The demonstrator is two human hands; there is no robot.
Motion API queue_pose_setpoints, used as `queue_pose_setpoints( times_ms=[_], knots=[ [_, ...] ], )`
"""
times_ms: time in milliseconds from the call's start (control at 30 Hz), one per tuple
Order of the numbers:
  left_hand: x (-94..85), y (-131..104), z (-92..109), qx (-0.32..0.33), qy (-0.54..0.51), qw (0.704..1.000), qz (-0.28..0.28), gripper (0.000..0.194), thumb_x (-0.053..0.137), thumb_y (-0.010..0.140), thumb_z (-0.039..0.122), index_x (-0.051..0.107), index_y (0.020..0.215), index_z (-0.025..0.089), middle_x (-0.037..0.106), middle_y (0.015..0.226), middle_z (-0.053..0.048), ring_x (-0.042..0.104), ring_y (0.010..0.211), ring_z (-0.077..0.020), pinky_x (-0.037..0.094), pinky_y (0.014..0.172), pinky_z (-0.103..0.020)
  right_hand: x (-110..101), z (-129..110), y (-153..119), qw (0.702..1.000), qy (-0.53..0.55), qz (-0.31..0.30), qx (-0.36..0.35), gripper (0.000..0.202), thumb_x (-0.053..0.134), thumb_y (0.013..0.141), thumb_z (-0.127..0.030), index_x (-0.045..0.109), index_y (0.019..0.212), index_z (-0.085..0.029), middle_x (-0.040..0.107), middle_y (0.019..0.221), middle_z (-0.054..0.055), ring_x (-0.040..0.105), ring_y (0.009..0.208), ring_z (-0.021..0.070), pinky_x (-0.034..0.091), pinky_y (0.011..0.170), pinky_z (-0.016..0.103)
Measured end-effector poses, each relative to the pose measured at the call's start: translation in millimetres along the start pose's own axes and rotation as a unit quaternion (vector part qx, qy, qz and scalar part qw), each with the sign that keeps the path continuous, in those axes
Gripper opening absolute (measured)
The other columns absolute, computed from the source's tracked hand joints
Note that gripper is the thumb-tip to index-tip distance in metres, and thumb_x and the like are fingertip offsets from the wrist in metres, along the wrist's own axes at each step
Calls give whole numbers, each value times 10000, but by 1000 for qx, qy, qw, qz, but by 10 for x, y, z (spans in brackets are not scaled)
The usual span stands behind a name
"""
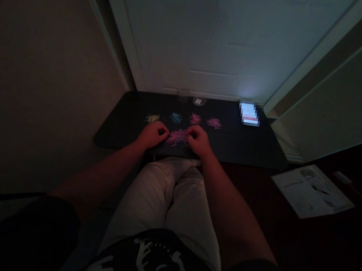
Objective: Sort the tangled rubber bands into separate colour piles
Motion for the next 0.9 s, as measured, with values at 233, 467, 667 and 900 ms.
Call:
queue_pose_setpoints(
  times_ms=[233,467,667,900],
  knots=[
    [-11,4,0,-13,-9,1000,-1,178,539,787,289,685,794,187,635,844,-45,559,759,-157,437,688,-280,178,-133,-95,973,-161,-117,-113,223,546,614,-93,691,720,-224,591,1050,50,516,1016,239,380,923,427],
    [2,9,-18,-14,-5,1000,6,176,544,782,291,681,780,180,630,826,-42,553,745,-152,430,679,-274,222,-63,-88,962,-210,-129,-121,296,591,623,-108,709,853,-252,585,1067,52,495,1055,252,374,947,433],
    [-6,1,-8,-11,-9,1000,10,169,543,784,283,681,777,185,633,819,-37,555,736,-150,430,676,-278,230,-66,-76,965,-215,-108,-107,150,605,686,-147,701,768,-229,611,995,65,511,1005,247,385,919,439],
    [-3,4,-12,-11,-8,1000,6,175,543,785,287,685,786,184,637,828,-41,564,758,-157,440,696,-280,165,-67,-54,980,-162,-76,-88,96,594,746,-184,681,735,-225,634,972,54,542,972,223,395,904,428]
  ],
)
Point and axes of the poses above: each hand's wrist, its own y-axis towards the middle knuckle, its own x-axis out of the palm, z = x × y, the point moved 5 cm from there along y, towards the middle knuckle
